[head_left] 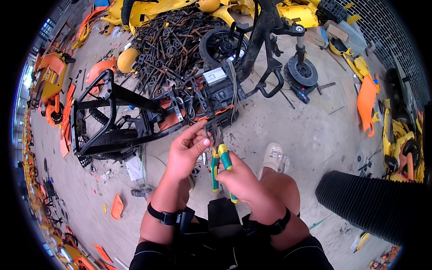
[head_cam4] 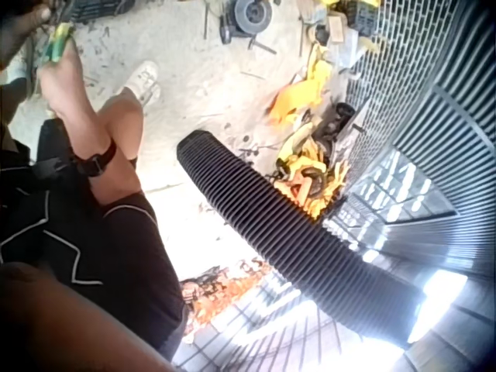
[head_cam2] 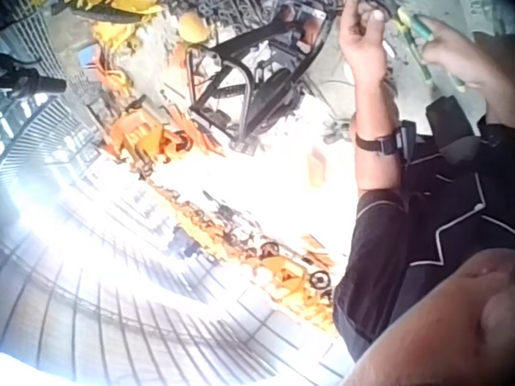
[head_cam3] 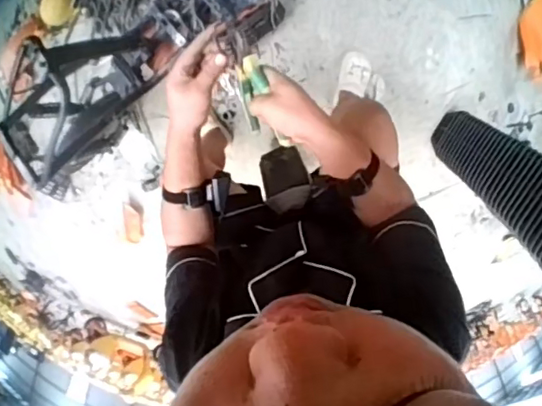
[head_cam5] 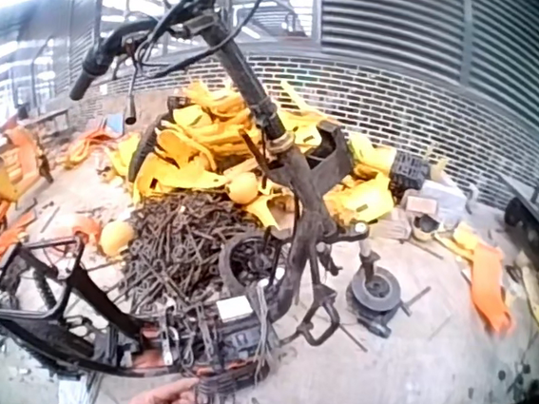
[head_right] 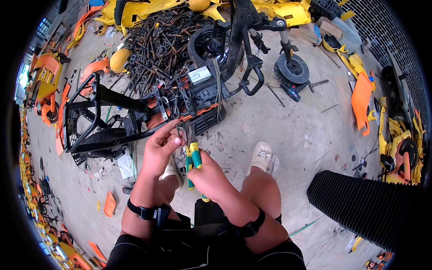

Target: The person uses pliers and a screwdriver to work on the wiring and internal frame components of a dismantled electric scooter.

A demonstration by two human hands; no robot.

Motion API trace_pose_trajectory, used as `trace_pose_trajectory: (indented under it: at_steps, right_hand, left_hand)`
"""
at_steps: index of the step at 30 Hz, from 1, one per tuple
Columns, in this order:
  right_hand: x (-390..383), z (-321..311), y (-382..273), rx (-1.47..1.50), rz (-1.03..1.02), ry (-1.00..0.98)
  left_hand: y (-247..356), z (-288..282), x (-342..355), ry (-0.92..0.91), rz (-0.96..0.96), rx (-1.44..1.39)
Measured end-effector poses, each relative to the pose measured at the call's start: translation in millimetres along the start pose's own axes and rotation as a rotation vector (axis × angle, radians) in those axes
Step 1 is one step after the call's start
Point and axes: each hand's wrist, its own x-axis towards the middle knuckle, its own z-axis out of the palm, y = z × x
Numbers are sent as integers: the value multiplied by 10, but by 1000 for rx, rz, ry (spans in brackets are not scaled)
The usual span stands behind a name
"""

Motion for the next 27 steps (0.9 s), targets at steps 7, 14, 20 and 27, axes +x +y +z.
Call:
trace_pose_trajectory:
  at_steps: [7,14,20,27]
  right_hand:
    - [-11,44,-117,-67,-9,-47]
    - [17,57,-80,-96,-23,-82]
    - [16,51,-80,-119,1,-65]
    - [32,5,-47,-98,-10,-78]
  left_hand:
    - [-1,-140,34,-13,161,283]
    - [115,-158,11,-1,323,587]
    - [106,-185,-2,20,338,614]
    - [109,-153,19,7,343,614]
